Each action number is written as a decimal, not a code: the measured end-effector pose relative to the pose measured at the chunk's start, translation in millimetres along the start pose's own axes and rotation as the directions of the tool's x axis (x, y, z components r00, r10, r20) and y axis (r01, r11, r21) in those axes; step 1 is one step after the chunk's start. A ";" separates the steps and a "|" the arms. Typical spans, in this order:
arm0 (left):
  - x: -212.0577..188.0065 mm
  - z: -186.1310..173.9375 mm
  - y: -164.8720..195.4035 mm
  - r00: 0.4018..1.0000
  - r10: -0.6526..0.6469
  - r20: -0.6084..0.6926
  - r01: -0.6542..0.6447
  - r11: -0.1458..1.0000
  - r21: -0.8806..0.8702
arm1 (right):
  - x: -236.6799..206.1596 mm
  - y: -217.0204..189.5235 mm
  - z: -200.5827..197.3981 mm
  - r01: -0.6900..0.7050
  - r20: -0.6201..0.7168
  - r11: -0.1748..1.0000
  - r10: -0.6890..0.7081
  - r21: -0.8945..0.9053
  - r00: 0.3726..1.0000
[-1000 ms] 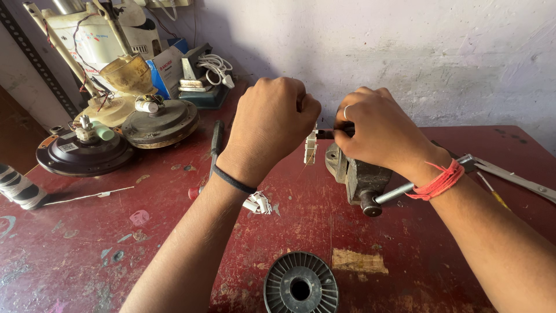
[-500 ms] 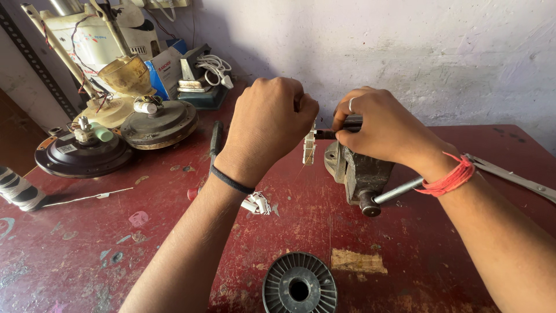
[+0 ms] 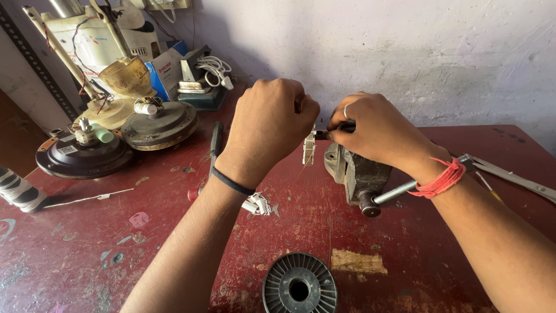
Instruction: The person winds copper wire around a motor armature held in a bench vise. They rotate the armature and guide the wire into the slots, continuing the winding process throughout the clip.
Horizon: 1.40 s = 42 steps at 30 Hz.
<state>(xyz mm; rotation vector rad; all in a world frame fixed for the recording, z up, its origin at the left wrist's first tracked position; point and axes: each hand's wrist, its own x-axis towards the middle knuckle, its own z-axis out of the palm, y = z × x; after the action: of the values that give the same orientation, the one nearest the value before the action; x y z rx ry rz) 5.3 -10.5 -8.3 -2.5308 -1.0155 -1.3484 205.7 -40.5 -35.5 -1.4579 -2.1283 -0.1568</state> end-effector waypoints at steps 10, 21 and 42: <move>0.2 -2.3 -2.8 0.999 -0.022 0.031 0.024 0.997 -0.074 | -1.1 -0.3 1.0 0.055 0.003 0.999 -0.055 -0.002 0.999; 2.2 -4.7 -4.9 0.997 -0.035 0.074 0.042 0.994 -0.101 | -1.4 0.3 14.8 0.050 -0.114 0.999 -0.049 0.001 0.992; 4.0 -11.3 -7.1 0.990 -0.071 0.119 0.079 0.995 -0.063 | -0.1 -0.4 4.4 0.030 0.012 0.989 -0.029 -0.142 1.000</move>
<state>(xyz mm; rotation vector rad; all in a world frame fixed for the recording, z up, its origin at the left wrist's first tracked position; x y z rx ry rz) -5.4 -7.2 0.1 -2.6747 -1.1153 -1.2874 203.8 -39.0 -39.3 -1.5101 -2.1853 -0.3191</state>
